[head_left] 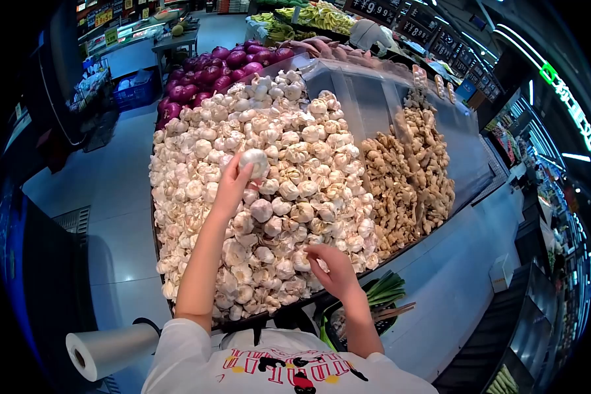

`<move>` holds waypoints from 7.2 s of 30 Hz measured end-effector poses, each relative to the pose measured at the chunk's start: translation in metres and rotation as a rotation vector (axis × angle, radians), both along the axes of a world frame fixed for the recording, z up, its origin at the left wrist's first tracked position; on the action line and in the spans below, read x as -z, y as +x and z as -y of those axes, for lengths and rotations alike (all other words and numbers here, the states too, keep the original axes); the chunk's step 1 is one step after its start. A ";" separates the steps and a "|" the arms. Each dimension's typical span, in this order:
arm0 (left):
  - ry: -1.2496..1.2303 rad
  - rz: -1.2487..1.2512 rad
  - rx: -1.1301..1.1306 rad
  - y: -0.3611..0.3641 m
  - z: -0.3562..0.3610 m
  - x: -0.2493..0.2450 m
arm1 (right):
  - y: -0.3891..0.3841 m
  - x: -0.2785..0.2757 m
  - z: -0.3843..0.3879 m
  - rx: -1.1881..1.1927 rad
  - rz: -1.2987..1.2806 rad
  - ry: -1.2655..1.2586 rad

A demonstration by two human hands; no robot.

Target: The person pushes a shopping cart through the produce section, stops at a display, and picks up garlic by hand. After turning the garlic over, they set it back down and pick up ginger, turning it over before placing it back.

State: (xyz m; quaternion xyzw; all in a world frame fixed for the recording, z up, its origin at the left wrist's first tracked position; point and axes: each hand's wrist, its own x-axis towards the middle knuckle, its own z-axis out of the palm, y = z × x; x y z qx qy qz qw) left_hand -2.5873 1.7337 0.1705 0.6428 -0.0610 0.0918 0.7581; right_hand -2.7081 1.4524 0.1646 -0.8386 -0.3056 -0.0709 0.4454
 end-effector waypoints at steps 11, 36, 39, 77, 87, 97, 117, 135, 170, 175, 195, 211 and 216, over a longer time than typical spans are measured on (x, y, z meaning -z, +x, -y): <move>0.006 -0.075 -0.003 -0.205 0.038 -0.015 | -0.038 -0.030 -0.084 -0.227 -0.043 0.243; 0.169 0.058 -0.009 -0.216 0.025 -0.025 | -0.039 -0.022 -0.100 -0.156 -0.547 0.760; 0.481 0.135 -0.139 -0.218 0.022 -0.027 | -0.042 -0.029 -0.103 -0.165 -0.598 0.801; 0.466 0.402 -0.178 -0.223 0.046 0.000 | -0.064 0.020 -0.091 -0.562 -1.185 1.322; 0.586 0.593 -0.165 -0.220 0.055 0.004 | -0.077 0.051 -0.078 -0.562 -1.444 1.486; 0.482 0.466 -0.118 -0.223 0.062 0.013 | -0.076 0.044 -0.059 -0.283 -1.089 1.063; 0.524 0.473 -0.087 -0.231 0.046 -0.023 | -0.082 -0.006 -0.076 -0.316 -0.830 0.968; 0.762 0.391 -0.036 -0.223 0.038 0.006 | -0.057 0.023 -0.085 -0.250 -0.747 0.709; 1.149 0.138 -0.411 -0.199 0.011 0.134 | 0.208 0.044 -0.104 0.163 0.356 -0.083; 1.104 0.110 -0.339 -0.197 0.011 0.134 | 0.217 0.016 -0.139 0.130 0.470 -0.072; 1.066 -0.001 -0.415 -0.191 0.008 0.154 | 0.488 0.022 -0.250 0.211 0.330 -0.308; 0.984 0.159 -0.443 -0.189 0.008 0.108 | 0.190 -0.046 -0.145 -0.292 0.066 0.117; 0.736 0.296 -0.452 -0.193 0.005 0.068 | 0.058 -0.039 -0.114 -0.394 -0.142 0.160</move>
